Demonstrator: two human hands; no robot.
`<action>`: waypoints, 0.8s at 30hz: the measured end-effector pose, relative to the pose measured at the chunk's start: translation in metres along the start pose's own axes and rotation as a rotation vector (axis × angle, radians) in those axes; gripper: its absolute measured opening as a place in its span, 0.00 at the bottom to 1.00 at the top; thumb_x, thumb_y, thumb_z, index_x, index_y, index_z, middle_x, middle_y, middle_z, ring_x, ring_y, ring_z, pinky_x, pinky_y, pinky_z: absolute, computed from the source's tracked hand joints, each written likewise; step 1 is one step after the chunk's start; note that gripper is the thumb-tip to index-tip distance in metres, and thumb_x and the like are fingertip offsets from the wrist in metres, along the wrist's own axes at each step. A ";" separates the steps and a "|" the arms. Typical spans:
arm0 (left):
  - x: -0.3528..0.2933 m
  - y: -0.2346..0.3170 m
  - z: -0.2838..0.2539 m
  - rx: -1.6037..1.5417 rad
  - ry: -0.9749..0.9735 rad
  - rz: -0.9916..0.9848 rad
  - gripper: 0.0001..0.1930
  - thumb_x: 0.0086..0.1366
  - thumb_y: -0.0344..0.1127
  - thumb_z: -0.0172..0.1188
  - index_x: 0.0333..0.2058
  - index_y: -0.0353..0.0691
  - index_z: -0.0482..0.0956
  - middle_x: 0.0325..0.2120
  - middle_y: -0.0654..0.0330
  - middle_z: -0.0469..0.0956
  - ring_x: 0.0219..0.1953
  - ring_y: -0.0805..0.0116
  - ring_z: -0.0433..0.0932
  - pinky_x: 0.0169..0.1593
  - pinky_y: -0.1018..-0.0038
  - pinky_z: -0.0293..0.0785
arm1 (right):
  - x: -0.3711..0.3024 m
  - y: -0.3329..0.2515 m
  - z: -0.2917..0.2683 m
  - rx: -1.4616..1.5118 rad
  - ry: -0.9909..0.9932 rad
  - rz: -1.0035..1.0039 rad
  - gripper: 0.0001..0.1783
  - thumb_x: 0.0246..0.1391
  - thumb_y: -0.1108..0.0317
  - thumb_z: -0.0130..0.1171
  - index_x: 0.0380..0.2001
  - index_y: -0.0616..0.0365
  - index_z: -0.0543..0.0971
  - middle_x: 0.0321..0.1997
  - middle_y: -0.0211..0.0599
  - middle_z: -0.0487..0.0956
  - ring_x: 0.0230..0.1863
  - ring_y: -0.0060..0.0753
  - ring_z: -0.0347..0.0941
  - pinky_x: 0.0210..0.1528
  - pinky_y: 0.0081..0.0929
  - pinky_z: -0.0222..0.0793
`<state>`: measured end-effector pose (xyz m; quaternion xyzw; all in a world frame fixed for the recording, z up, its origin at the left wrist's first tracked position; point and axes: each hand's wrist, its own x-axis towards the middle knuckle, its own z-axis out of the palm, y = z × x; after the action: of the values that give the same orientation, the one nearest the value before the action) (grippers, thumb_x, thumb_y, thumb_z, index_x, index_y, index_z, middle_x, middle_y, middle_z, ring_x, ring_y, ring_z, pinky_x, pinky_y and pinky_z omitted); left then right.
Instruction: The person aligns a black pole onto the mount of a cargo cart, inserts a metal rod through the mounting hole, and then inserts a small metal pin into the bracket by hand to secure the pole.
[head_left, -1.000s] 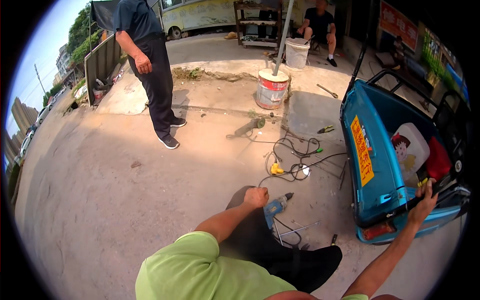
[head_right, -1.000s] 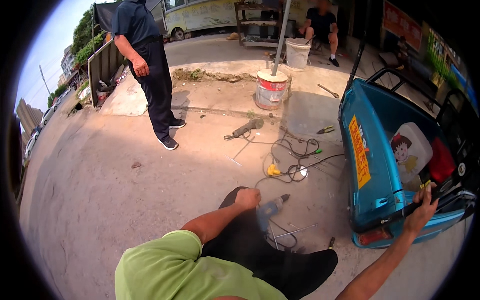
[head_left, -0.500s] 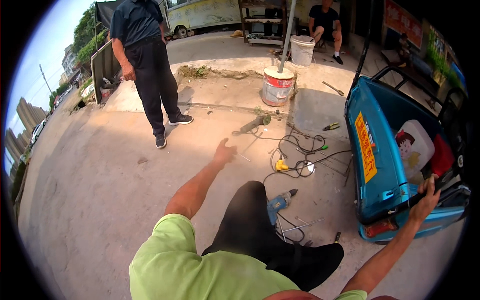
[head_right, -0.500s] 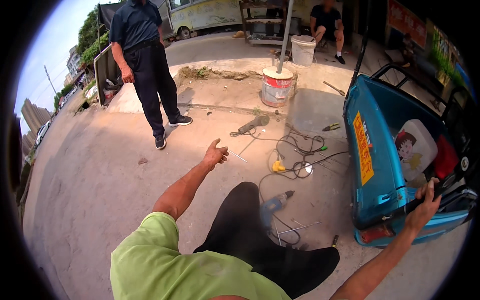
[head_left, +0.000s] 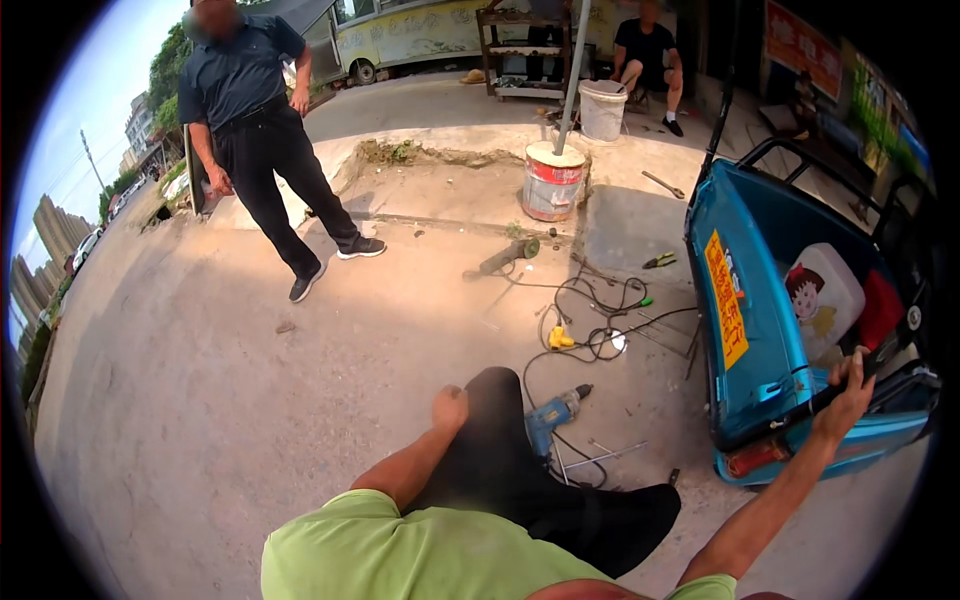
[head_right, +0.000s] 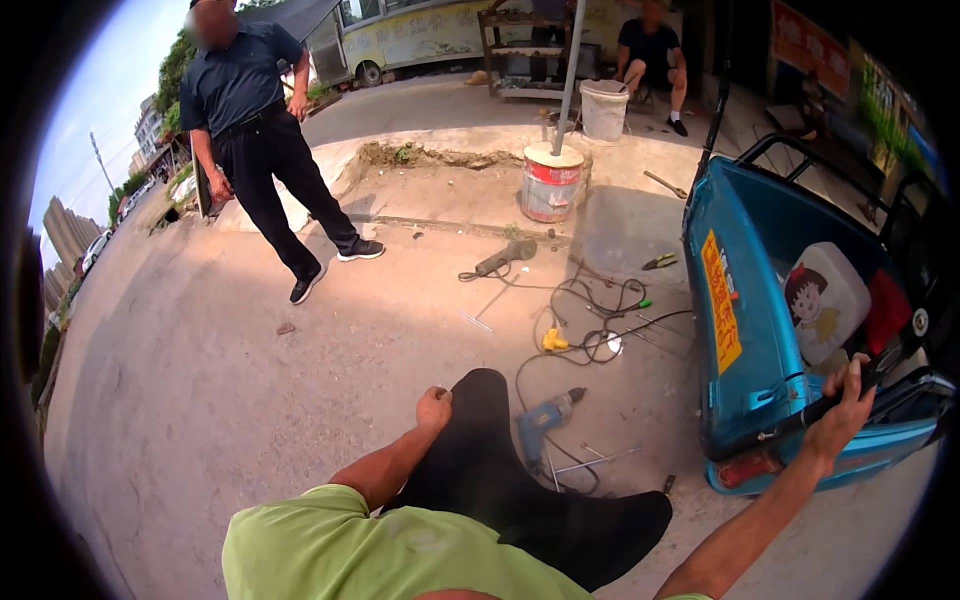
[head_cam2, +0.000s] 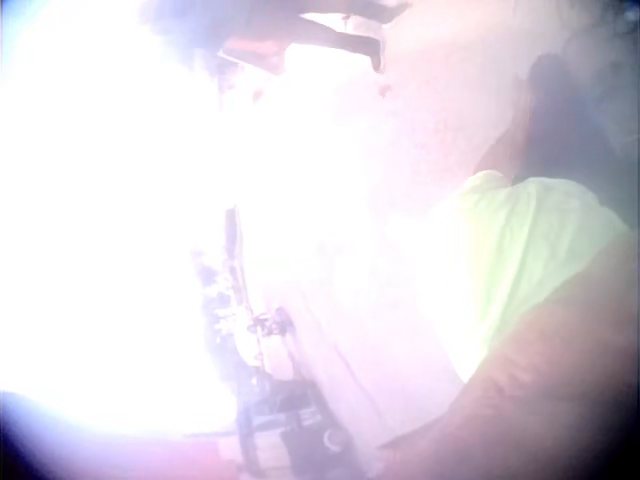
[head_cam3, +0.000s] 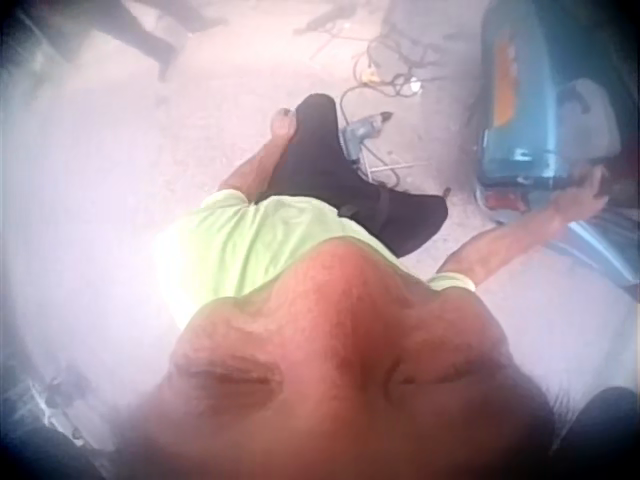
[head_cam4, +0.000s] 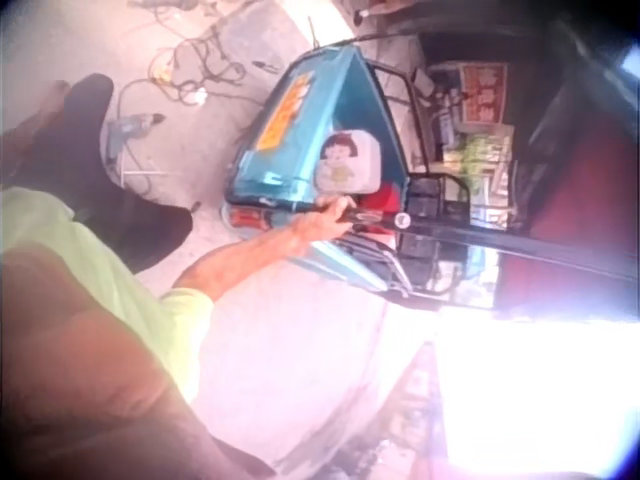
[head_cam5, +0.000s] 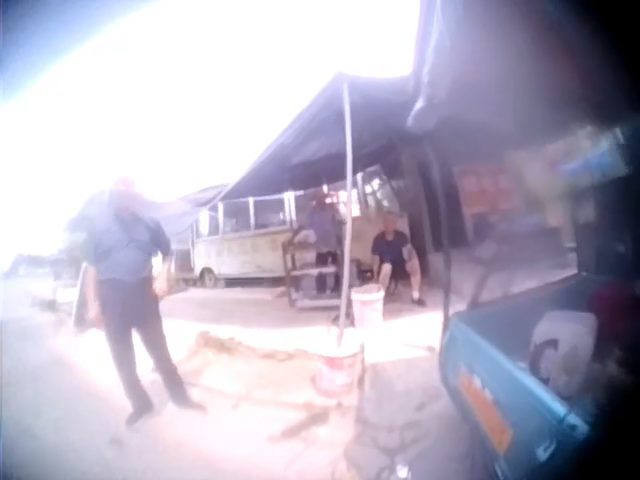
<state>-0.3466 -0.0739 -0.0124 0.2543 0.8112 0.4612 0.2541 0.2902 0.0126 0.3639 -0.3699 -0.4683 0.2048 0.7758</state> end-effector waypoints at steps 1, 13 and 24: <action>-0.010 -0.005 0.009 0.304 0.133 0.202 0.19 0.63 0.36 0.61 0.52 0.37 0.78 0.33 0.48 0.84 0.40 0.54 0.84 0.48 0.64 0.78 | 0.001 0.003 -0.003 0.002 0.016 -0.005 0.14 0.69 0.61 0.58 0.49 0.60 0.75 0.28 0.23 0.62 0.28 0.18 0.55 0.32 0.20 0.54; 0.002 0.011 0.026 0.314 -0.159 0.231 0.22 0.64 0.44 0.62 0.55 0.41 0.78 0.47 0.44 0.82 0.54 0.44 0.79 0.59 0.57 0.73 | 0.002 -0.001 -0.004 -0.028 0.030 0.000 0.13 0.69 0.63 0.58 0.49 0.59 0.75 0.28 0.23 0.62 0.28 0.18 0.57 0.32 0.20 0.56; 0.066 0.372 -0.080 0.062 -0.336 0.565 0.44 0.66 0.37 0.65 0.73 0.34 0.49 0.31 0.52 0.83 0.25 0.66 0.78 0.29 0.70 0.76 | 0.011 0.015 -0.011 -0.052 0.003 -0.030 0.13 0.67 0.64 0.60 0.48 0.61 0.75 0.28 0.24 0.61 0.28 0.20 0.56 0.32 0.22 0.52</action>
<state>-0.3813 0.0852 0.3375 0.5493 0.6690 0.4401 0.2388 0.3056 0.0252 0.3552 -0.3833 -0.4778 0.1803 0.7696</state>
